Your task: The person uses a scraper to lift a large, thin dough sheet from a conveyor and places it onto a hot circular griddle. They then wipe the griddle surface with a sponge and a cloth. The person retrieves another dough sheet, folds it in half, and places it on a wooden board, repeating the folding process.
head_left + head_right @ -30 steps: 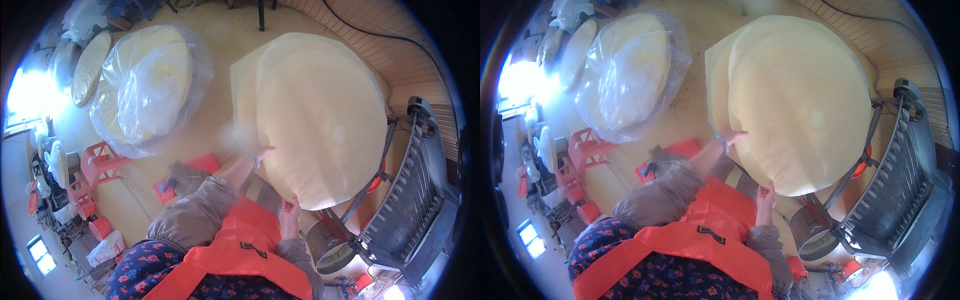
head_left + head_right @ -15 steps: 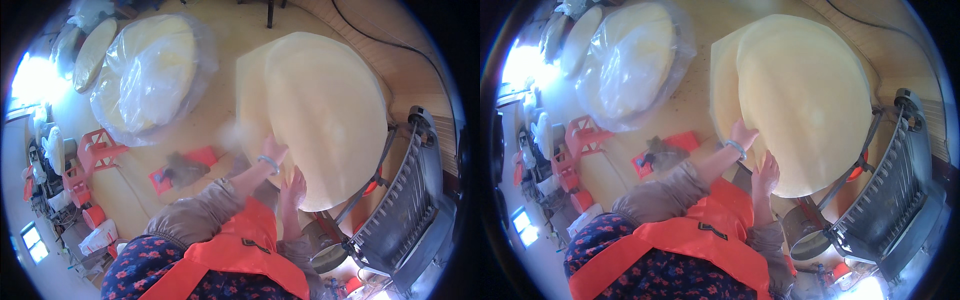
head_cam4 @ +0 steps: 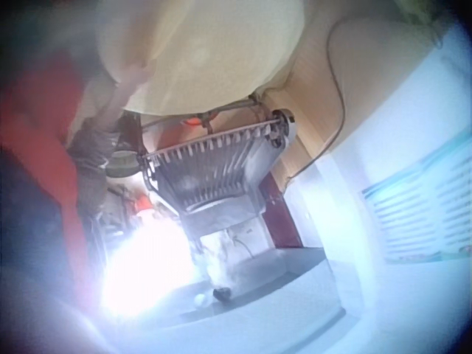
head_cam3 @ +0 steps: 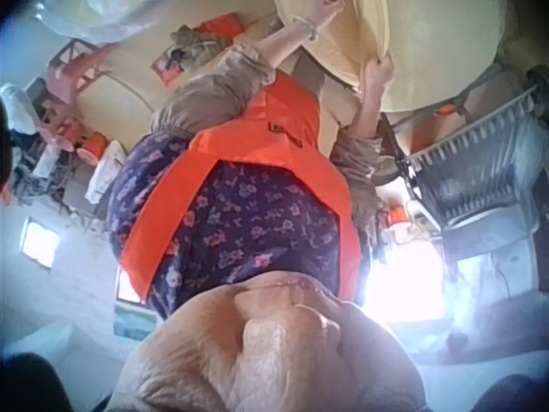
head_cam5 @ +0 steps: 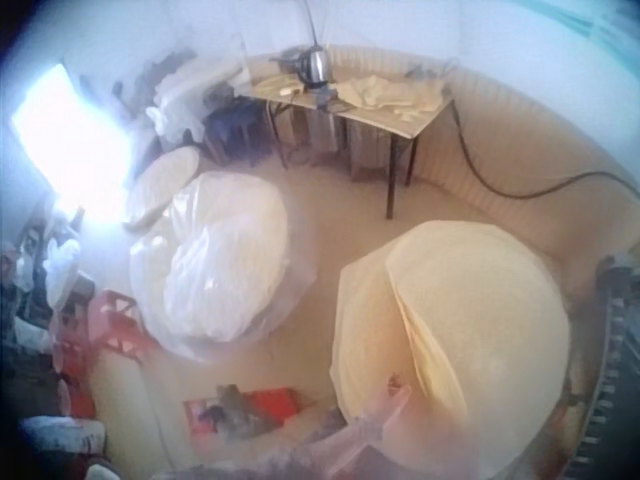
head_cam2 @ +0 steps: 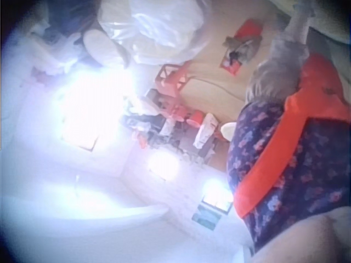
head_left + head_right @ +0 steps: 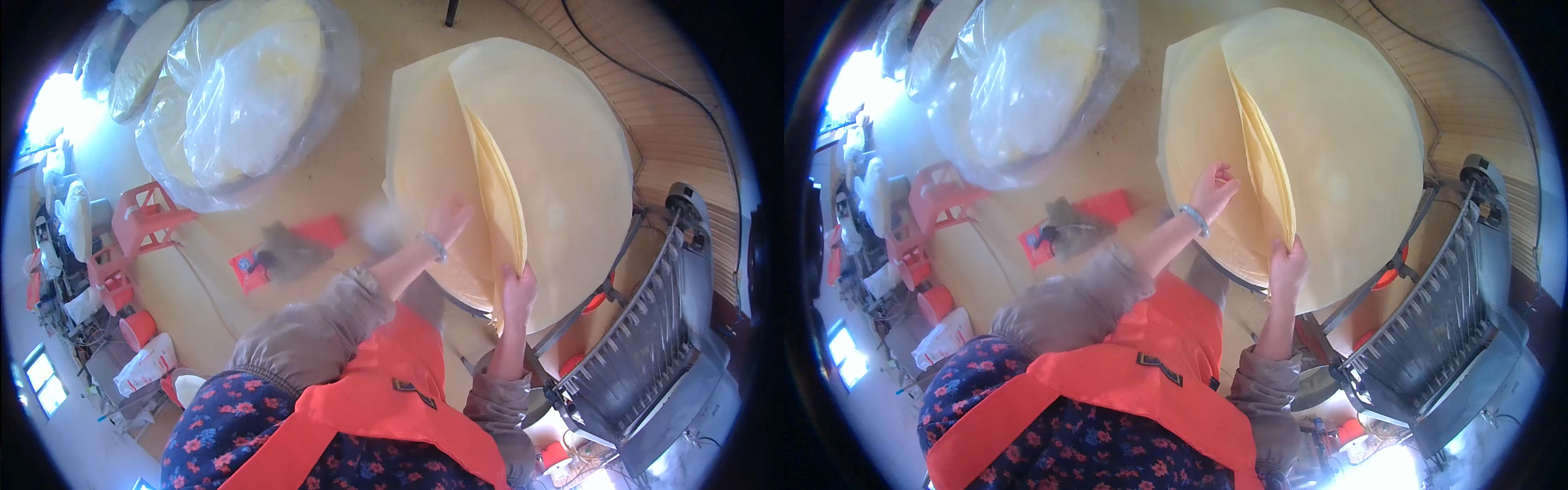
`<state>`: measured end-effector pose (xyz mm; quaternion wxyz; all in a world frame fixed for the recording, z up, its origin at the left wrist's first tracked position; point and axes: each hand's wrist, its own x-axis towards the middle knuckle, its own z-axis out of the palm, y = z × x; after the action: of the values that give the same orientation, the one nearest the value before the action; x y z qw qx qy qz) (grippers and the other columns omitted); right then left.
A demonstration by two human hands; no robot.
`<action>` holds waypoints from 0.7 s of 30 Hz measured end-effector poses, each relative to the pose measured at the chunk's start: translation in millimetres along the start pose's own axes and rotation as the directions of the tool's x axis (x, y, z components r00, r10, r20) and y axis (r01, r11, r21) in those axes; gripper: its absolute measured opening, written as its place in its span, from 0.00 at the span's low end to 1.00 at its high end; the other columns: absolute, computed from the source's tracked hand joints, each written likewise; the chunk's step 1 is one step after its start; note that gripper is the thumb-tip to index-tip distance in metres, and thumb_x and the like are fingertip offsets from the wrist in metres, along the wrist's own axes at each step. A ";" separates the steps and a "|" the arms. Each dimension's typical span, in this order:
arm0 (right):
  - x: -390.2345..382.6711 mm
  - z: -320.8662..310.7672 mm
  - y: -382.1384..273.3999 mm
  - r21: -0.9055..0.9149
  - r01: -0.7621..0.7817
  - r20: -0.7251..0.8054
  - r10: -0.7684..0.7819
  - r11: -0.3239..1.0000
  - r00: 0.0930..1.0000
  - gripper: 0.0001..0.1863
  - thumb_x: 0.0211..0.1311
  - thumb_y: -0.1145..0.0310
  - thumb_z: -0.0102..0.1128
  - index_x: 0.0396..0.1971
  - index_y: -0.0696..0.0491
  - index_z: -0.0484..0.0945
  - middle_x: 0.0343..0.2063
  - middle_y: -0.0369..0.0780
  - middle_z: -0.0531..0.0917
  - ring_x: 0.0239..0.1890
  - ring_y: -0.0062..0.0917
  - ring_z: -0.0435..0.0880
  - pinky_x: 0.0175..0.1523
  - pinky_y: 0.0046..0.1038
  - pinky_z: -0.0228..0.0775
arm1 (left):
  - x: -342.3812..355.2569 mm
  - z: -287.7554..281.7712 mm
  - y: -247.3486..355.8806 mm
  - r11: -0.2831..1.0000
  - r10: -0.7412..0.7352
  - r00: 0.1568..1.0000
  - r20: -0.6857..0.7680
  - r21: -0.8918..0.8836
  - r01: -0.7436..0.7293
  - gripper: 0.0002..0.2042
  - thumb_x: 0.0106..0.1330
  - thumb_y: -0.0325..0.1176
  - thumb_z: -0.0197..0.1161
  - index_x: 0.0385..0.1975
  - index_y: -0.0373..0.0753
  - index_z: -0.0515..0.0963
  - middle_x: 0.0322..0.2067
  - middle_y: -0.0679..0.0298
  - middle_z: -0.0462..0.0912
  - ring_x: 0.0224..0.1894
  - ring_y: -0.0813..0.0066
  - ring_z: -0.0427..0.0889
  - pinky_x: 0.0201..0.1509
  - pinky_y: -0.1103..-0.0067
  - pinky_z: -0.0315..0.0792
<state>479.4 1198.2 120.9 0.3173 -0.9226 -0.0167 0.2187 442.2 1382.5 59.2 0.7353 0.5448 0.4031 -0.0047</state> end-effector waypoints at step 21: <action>-8.7 -24.9 -30.7 -0.229 0.029 -0.132 -0.061 0.973 0.989 0.12 0.57 0.67 0.55 0.41 0.51 0.77 0.27 0.47 0.81 0.30 0.39 0.82 0.35 0.35 0.71 | 66.8 -1.4 -54.1 0.895 0.291 0.870 -0.399 0.434 -0.100 0.19 0.51 0.25 0.59 0.44 0.33 0.68 0.25 0.61 0.77 0.25 0.72 0.76 0.28 0.76 0.71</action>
<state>485.1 1206.8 160.0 0.2153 -0.9651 -0.0405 0.1436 462.2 1390.5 -24.0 0.4901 0.7079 0.4952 0.1164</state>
